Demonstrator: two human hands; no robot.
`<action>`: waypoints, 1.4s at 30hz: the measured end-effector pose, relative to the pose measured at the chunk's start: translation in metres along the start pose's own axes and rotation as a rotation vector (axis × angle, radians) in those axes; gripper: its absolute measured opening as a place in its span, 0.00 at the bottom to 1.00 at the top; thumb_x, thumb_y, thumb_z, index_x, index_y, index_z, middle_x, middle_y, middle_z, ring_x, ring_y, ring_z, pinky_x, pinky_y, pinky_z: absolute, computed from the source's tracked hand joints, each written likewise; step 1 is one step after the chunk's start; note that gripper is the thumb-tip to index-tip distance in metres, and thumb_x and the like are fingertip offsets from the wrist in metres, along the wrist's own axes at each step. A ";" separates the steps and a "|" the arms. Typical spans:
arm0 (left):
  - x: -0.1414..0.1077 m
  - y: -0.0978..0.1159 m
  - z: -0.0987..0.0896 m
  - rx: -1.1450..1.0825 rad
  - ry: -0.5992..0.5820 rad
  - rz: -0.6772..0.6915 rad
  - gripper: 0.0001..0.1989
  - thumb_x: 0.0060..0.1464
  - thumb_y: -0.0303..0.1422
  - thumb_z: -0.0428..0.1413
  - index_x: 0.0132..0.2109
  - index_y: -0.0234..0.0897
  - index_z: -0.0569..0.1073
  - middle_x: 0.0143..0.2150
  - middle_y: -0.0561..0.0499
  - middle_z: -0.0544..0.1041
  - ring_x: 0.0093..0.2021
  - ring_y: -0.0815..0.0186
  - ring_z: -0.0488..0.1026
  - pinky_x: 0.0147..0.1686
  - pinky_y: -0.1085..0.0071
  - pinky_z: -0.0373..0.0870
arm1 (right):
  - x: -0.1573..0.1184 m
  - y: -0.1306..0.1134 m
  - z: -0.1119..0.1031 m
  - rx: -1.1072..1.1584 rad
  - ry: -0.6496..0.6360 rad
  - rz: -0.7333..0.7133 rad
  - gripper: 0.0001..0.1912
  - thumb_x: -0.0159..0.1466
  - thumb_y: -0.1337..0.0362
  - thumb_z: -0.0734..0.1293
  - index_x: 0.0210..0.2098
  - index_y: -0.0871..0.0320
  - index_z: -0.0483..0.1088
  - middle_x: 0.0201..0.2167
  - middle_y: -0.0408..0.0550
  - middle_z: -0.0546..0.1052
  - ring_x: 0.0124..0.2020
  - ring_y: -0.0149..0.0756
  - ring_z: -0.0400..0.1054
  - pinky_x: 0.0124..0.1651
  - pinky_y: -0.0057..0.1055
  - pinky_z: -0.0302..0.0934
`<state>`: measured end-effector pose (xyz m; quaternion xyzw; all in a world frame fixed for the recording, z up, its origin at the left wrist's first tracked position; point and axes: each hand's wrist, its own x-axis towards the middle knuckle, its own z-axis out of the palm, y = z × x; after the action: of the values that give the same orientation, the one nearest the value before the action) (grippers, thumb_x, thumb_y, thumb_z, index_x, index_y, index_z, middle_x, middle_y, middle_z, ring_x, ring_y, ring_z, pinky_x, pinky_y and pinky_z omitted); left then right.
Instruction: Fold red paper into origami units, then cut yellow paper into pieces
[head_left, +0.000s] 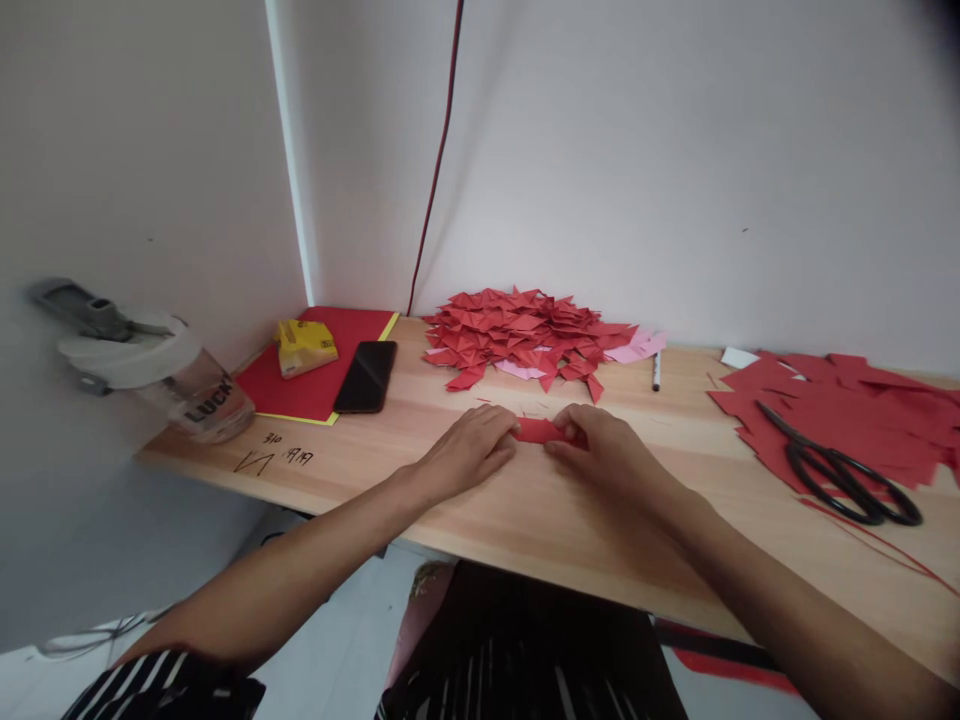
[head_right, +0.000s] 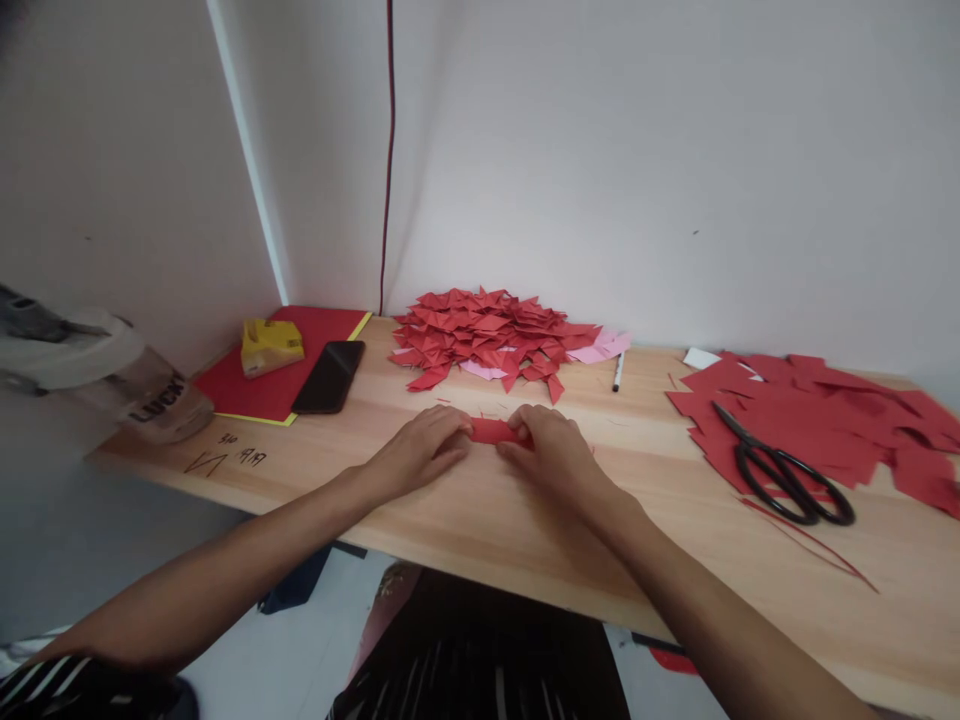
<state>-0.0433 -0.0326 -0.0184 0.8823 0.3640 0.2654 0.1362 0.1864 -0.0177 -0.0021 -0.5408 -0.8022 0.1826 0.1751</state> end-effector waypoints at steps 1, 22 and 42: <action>0.000 0.000 0.001 -0.001 -0.002 -0.004 0.08 0.60 0.31 0.53 0.47 0.37 0.66 0.47 0.44 0.73 0.48 0.59 0.69 0.50 0.61 0.65 | -0.001 0.000 0.001 0.048 0.000 0.004 0.05 0.59 0.63 0.68 0.32 0.57 0.67 0.30 0.45 0.74 0.31 0.36 0.66 0.34 0.30 0.56; 0.010 0.032 0.029 0.188 0.035 0.091 0.08 0.63 0.29 0.52 0.38 0.35 0.75 0.38 0.50 0.76 0.41 0.64 0.70 0.45 0.66 0.68 | -0.047 0.012 0.000 -0.227 0.141 -0.411 0.10 0.69 0.67 0.60 0.35 0.57 0.72 0.36 0.49 0.75 0.38 0.38 0.65 0.43 0.35 0.55; 0.013 0.041 0.024 0.308 0.002 0.139 0.12 0.63 0.27 0.48 0.34 0.33 0.74 0.36 0.48 0.75 0.39 0.64 0.69 0.43 0.66 0.69 | -0.042 0.010 0.000 0.071 0.084 -0.180 0.08 0.65 0.63 0.64 0.30 0.56 0.72 0.29 0.45 0.74 0.33 0.37 0.66 0.40 0.36 0.57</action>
<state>0.0012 -0.0529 -0.0159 0.9155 0.3386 0.2164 -0.0196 0.2091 -0.0529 -0.0103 -0.4671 -0.8326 0.1715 0.2433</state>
